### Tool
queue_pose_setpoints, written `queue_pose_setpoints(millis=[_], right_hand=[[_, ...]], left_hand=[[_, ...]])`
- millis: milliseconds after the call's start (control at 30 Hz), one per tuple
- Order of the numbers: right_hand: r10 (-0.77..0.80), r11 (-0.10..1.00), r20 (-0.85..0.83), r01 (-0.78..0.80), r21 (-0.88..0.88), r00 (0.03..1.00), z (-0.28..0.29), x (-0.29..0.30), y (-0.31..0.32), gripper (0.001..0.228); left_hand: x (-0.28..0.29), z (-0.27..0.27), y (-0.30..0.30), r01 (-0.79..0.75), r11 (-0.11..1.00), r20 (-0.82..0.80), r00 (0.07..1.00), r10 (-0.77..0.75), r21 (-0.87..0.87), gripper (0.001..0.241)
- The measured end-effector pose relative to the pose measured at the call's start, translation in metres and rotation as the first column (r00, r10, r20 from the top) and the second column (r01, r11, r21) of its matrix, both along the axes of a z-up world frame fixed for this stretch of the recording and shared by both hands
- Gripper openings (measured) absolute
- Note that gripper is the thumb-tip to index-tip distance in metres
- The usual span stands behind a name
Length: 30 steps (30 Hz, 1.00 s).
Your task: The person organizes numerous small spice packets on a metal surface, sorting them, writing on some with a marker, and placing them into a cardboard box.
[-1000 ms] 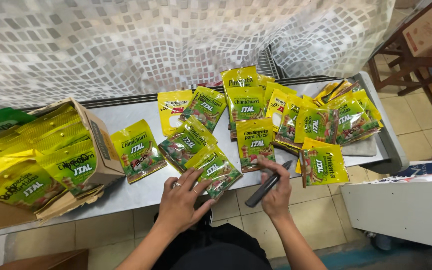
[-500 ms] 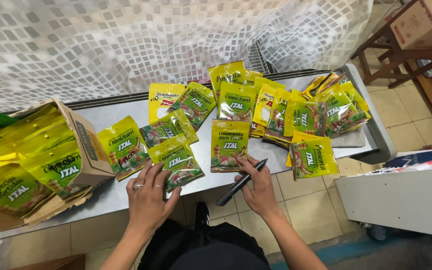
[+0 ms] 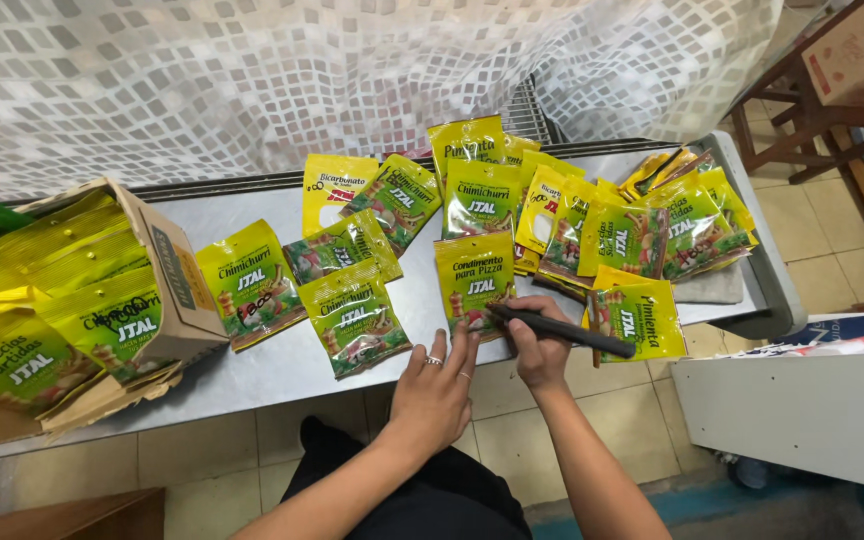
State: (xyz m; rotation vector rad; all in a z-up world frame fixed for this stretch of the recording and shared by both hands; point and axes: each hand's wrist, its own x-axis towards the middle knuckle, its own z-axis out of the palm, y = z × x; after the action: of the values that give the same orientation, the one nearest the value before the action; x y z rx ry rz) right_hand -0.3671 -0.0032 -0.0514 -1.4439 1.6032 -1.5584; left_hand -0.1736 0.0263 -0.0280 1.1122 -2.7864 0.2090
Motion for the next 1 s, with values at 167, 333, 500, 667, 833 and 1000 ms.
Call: queue_pose_setpoints(millis=[167, 333, 500, 667, 833, 1000], right_hand=[[0.076, 0.997, -0.106, -0.075, 0.014, 0.991, 0.007, 0.003, -0.003, 0.025], [0.122, 0.991, -0.173, -0.11, 0.074, 0.977, 0.006, 0.002, -0.002, 0.022], [0.114, 0.993, -0.139, -0.116, -0.007, 0.984, 0.011, 0.005, -0.003, 0.028], [0.09, 0.996, -0.193, -0.084, 0.041, 0.977, 0.017, 0.008, -0.002, 0.022], [0.096, 0.995, -0.157, -0.09, 0.043, 0.983, 0.01, 0.005, -0.003, 0.02], [-0.03, 0.995, -0.164, 0.044, 0.084, 0.986, 0.002, 0.003, -0.002, 0.019]], left_hand=[[0.004, -0.005, 0.0, 0.001, 1.0, -0.053, 0.999, -0.002, -0.022, 0.103], [0.005, -0.002, -0.001, 0.011, 1.0, -0.056, 0.998, -0.012, -0.024, 0.101], [0.007, 0.001, -0.001, 0.0, 1.0, -0.066, 0.998, -0.001, -0.027, 0.101], [0.008, -0.001, -0.001, 0.001, 1.0, -0.067, 0.998, -0.002, -0.024, 0.101], [0.009, -0.001, -0.002, 0.006, 1.0, -0.063, 0.998, -0.007, -0.013, 0.104], [0.008, -0.004, -0.001, 0.005, 1.0, -0.075, 0.997, -0.004, 0.013, 0.1]])
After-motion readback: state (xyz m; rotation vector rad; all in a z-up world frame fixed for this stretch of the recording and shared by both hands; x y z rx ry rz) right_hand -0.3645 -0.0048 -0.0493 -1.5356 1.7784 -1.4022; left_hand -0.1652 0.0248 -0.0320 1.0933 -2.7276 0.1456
